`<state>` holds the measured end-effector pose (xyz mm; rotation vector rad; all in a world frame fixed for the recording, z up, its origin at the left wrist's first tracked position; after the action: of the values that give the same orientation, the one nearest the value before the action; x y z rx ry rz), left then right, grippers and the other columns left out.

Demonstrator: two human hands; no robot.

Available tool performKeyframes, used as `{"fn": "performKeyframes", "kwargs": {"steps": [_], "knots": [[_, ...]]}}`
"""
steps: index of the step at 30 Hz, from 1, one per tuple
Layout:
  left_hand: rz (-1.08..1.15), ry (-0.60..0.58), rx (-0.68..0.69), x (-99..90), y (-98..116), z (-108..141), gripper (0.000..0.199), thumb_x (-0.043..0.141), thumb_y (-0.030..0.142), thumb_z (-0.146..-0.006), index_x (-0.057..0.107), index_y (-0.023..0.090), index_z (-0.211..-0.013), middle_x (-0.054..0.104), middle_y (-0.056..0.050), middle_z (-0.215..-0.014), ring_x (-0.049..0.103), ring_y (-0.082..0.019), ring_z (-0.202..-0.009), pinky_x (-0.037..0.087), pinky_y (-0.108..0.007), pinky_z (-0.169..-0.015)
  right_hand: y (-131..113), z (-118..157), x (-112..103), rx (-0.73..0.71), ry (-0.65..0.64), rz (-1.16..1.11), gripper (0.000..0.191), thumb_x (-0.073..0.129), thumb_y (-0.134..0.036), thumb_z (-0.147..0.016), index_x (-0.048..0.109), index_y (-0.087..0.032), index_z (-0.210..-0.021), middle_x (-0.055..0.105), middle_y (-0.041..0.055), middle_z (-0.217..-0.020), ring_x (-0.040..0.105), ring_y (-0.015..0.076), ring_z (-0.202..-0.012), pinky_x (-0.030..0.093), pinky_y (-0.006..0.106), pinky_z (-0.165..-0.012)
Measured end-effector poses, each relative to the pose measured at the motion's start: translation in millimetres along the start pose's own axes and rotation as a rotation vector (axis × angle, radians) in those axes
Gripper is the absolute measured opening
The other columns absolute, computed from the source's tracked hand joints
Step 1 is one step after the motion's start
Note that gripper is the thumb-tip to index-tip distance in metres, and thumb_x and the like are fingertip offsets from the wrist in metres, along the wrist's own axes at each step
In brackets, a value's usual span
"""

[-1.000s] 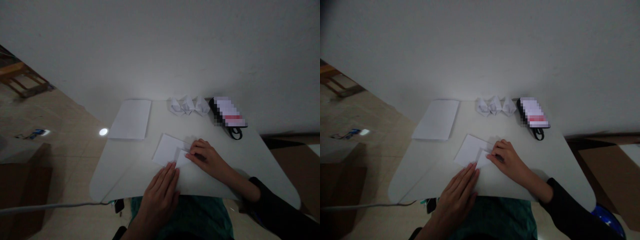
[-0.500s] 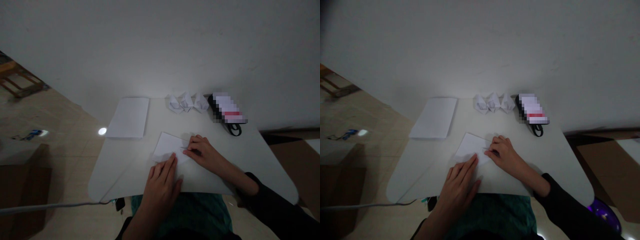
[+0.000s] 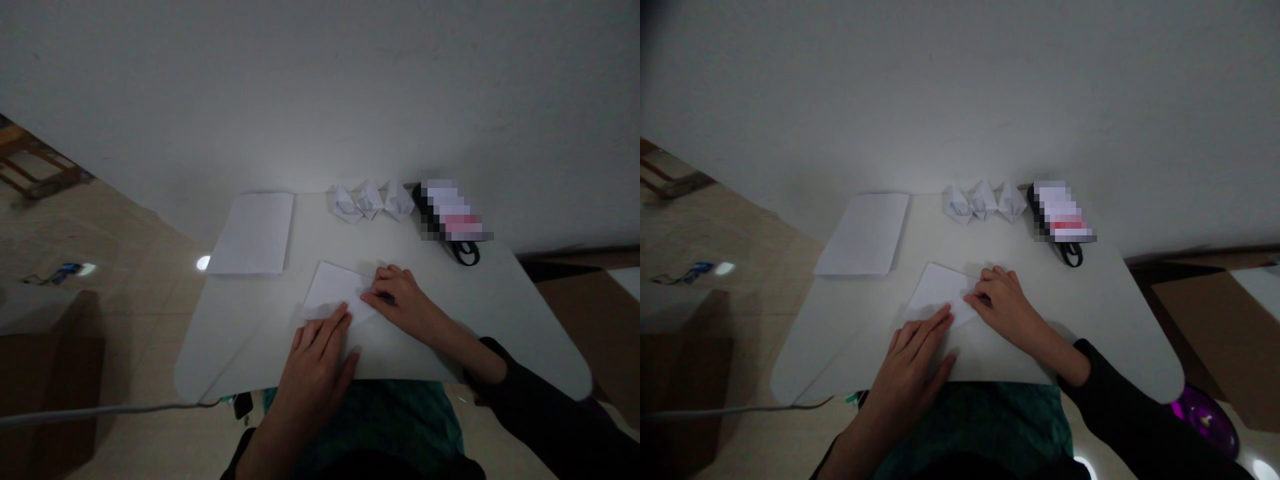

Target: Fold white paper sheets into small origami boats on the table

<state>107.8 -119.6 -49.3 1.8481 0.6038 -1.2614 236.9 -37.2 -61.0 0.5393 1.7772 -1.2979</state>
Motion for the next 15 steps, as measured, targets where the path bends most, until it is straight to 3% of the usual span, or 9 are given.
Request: {"fn": "performKeyframes", "kwargs": {"steps": [7,10,15], "knots": [[0.026,-0.021,0.056,-9.1,-5,-18,0.038,0.051,0.027,-0.095,0.052,0.014,-0.131,0.056,-0.013,-0.137,0.056,-0.027,-0.109,0.050,-0.046,-0.091,1,-1,2,-0.022,-0.004,0.021,0.028,0.063,-0.027,-0.090,0.062,-0.019,-0.063,0.058,0.0017,-0.072,0.054,0.0193,-0.080,0.034,0.035,-0.073],[-0.019,-0.016,0.088,-7.2,-9,-31,0.037,0.050,0.025,-0.095,0.053,0.014,-0.131,0.056,-0.012,-0.138,0.053,-0.028,-0.116,0.048,-0.048,-0.095,2,-1,3,-0.014,-0.011,0.020,0.026,0.065,-0.025,-0.088,0.062,-0.019,-0.063,0.058,0.0016,-0.073,0.053,0.0194,-0.081,0.034,0.035,-0.073],[0.121,0.005,0.168,-4.5,-15,-44,0.031,0.046,0.018,-0.097,0.058,0.016,-0.125,0.060,-0.009,-0.132,0.053,-0.022,-0.121,0.048,-0.043,-0.102,2,-2,2,0.010,-0.025,0.023,0.026,0.065,-0.024,-0.088,0.062,-0.018,-0.063,0.057,0.0012,-0.072,0.053,0.0190,-0.080,0.033,0.035,-0.073]]}}
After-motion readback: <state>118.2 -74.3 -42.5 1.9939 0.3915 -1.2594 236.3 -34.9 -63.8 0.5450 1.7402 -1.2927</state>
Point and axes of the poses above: each hand's wrist, its own z-axis away from the middle knuckle, its own x-axis out of the palm, y = z × x, the point moved 9 cm from there along -z, towards the middle knuckle
